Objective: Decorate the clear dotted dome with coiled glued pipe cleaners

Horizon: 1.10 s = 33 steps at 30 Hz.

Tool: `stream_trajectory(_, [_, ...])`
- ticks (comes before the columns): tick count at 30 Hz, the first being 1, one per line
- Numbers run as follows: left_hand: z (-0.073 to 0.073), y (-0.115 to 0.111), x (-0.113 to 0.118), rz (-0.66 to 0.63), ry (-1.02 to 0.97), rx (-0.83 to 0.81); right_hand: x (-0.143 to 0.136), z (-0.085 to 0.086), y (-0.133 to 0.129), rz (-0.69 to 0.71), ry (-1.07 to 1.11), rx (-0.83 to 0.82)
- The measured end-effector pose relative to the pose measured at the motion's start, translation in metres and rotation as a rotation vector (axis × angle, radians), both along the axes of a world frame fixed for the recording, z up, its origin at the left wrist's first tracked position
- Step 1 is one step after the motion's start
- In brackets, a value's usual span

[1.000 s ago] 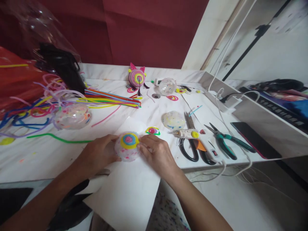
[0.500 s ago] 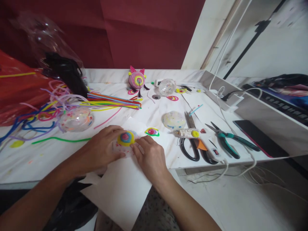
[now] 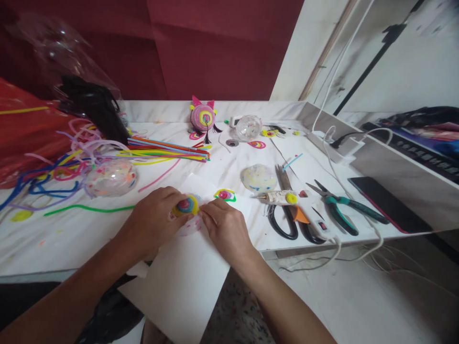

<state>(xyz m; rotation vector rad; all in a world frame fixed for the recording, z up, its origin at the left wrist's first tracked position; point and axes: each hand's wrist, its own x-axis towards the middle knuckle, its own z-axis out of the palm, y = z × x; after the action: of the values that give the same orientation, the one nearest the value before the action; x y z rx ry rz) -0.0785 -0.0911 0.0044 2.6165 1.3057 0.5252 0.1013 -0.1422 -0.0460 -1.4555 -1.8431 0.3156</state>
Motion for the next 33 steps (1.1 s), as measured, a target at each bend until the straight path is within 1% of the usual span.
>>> stream_trajectory(5, [-0.001, 0.002, 0.003, 0.050, 0.014, -0.032, 0.020, -0.001, -0.011, -0.004, 0.069, 0.119])
stream_trajectory(7, [0.000, 0.002, 0.004, 0.071, 0.031, -0.045, 0.024, 0.000, -0.014, 0.008, 0.097, 0.159])
stream_trajectory(10, [0.003, 0.000, 0.005, 0.101, 0.062, -0.090, 0.019, 0.000, -0.013, 0.046, 0.127, 0.173])
stream_trajectory(13, [0.008, -0.001, 0.005, 0.079, 0.059, -0.108, 0.007, -0.001, -0.006, 0.075, 0.133, 0.133])
stream_trajectory(15, [0.009, -0.002, 0.005, 0.065, 0.057, -0.109, 0.001, -0.002, -0.002, 0.072, 0.124, 0.101])
stream_trajectory(19, [0.009, -0.001, 0.005, 0.080, 0.075, -0.105, -0.002, -0.005, 0.003, 0.050, 0.055, 0.089])
stream_trajectory(21, [0.008, 0.000, 0.003, 0.054, 0.074, -0.094, -0.002, -0.005, 0.003, 0.054, 0.005, 0.091])
stream_trajectory(24, [0.007, 0.004, -0.005, -0.035, 0.064, -0.083, -0.001, -0.004, 0.003, 0.072, -0.080, 0.106])
stream_trajectory(28, [0.005, 0.012, -0.016, -0.149, 0.062, -0.125, 0.000, -0.005, 0.002, 0.069, -0.206, 0.152])
stream_trajectory(30, [0.005, 0.015, -0.019, -0.167, 0.061, -0.146, 0.000, -0.006, 0.003, 0.065, -0.228, 0.167])
stream_trajectory(33, [0.004, 0.016, -0.019, -0.154, 0.064, -0.148, 0.000, -0.007, 0.003, 0.079, -0.204, 0.165])
